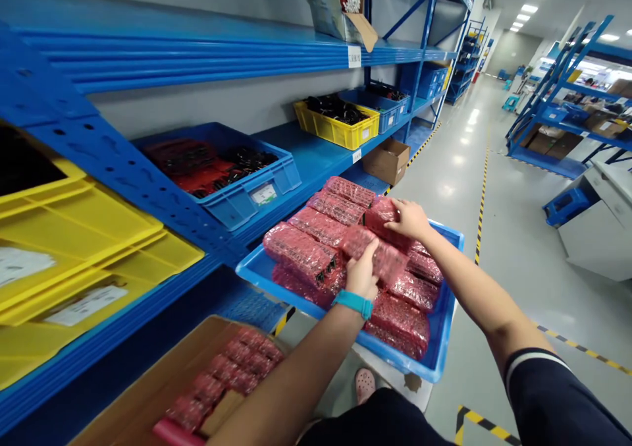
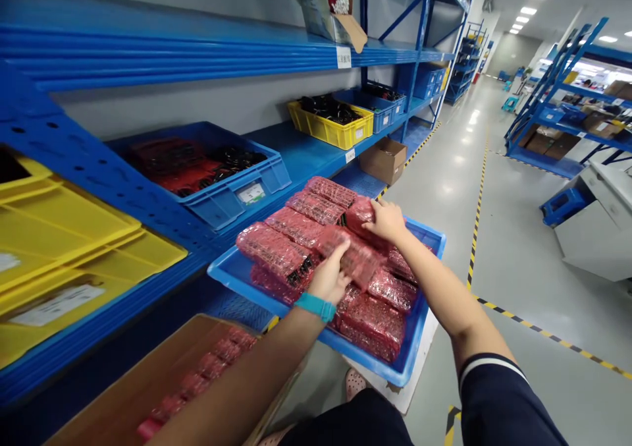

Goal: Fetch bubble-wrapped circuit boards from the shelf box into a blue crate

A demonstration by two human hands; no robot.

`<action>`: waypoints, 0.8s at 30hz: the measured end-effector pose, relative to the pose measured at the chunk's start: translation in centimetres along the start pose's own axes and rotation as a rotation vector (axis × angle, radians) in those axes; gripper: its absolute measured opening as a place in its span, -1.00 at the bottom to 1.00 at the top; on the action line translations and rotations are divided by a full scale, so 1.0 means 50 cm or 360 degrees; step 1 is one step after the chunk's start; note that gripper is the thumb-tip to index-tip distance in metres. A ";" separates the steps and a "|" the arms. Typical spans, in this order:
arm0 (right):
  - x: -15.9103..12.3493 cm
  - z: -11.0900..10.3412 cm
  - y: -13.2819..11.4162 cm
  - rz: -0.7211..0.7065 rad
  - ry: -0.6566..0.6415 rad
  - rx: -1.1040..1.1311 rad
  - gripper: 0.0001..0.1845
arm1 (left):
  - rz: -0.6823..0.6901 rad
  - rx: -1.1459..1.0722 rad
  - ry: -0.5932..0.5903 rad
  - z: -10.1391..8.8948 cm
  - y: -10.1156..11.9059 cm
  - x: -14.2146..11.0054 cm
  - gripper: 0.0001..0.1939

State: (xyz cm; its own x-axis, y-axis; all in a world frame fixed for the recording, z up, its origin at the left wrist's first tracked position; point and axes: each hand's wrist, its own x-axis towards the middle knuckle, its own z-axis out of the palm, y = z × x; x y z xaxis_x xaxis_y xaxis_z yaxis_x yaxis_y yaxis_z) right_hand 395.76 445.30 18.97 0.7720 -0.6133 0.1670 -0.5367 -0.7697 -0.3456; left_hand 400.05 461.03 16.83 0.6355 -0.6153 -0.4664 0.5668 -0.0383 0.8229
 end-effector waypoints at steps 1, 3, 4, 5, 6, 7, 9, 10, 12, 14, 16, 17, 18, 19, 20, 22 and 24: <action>0.021 -0.006 -0.006 -0.0029 -0.0047 0.0044 -0.30 | 0.0019 -0.0046 0.0010 0.010 0.009 0.007 -0.41; 0.029 -0.022 -0.008 -0.0104 -0.0029 0.0236 -0.42 | 0.0088 -0.0140 0.0009 0.002 0.028 0.008 -0.43; 0.015 -0.031 -0.005 -0.0152 0.0021 0.0346 -0.51 | 0.0125 -0.0173 0.0012 -0.016 0.036 0.004 -0.48; -0.010 -0.039 0.000 -0.0196 0.0095 0.0435 -0.57 | 0.0160 -0.0193 0.0028 -0.044 0.042 -0.002 -0.55; -0.044 -0.045 0.007 -0.0223 0.0178 0.0479 -0.63 | 0.0200 -0.0195 0.0054 -0.080 0.046 -0.009 -0.61; -0.085 -0.047 0.014 -0.0236 0.0230 0.0474 -0.67 | 0.0240 -0.0181 0.0090 -0.121 0.047 -0.016 -0.66; -0.174 -0.038 0.026 -0.0251 0.0110 0.0410 -0.72 | 0.0386 -0.0052 0.0167 -0.208 0.040 -0.028 -0.70; -0.218 -0.025 0.028 -0.0255 -0.0076 0.0382 -0.73 | 0.0449 0.0054 0.0218 -0.249 0.032 -0.032 -0.69; -0.291 0.015 0.025 -0.0236 -0.0580 0.0312 -0.71 | 0.0510 0.0344 0.0223 -0.315 0.014 -0.037 -0.59; -0.337 0.066 0.012 -0.0166 -0.0978 0.0125 -0.52 | 0.0510 0.0641 0.0150 -0.353 -0.006 -0.038 -0.53; -0.357 0.112 -0.005 -0.0081 -0.1143 -0.0144 -0.25 | 0.0522 0.0807 0.0088 -0.369 -0.023 -0.038 -0.53; -0.358 0.130 -0.013 -0.0052 -0.1171 -0.0250 -0.17 | 0.0543 0.0831 0.0083 -0.372 -0.030 -0.039 -0.54; -0.356 0.143 -0.019 -0.0030 -0.1180 -0.0325 -0.15 | 0.0565 0.0823 0.0088 -0.374 -0.036 -0.040 -0.54; -0.352 0.150 -0.023 -0.0012 -0.1184 -0.0363 -0.20 | 0.0577 0.0799 0.0095 -0.376 -0.041 -0.041 -0.54; -0.346 0.152 -0.024 0.0004 -0.1192 -0.0369 -0.29 | 0.0575 0.0773 0.0107 -0.380 -0.046 -0.044 -0.54; -0.331 0.139 -0.019 0.0017 -0.1225 -0.0339 -0.52 | 0.0528 0.0739 0.0151 -0.394 -0.055 -0.051 -0.53; -0.313 0.109 -0.008 0.0036 -0.1207 -0.0339 -0.71 | 0.0463 0.0737 0.0226 -0.418 -0.064 -0.060 -0.50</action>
State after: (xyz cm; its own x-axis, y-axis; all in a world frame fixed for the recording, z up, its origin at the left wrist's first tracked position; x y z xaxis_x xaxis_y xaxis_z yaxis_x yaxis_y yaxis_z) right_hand 385.74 456.16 11.48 0.7404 -0.3999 -0.5402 -0.5496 -0.8229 -0.1441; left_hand 407.26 479.46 8.81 0.8135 -0.5416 -0.2117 0.0889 -0.2440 0.9657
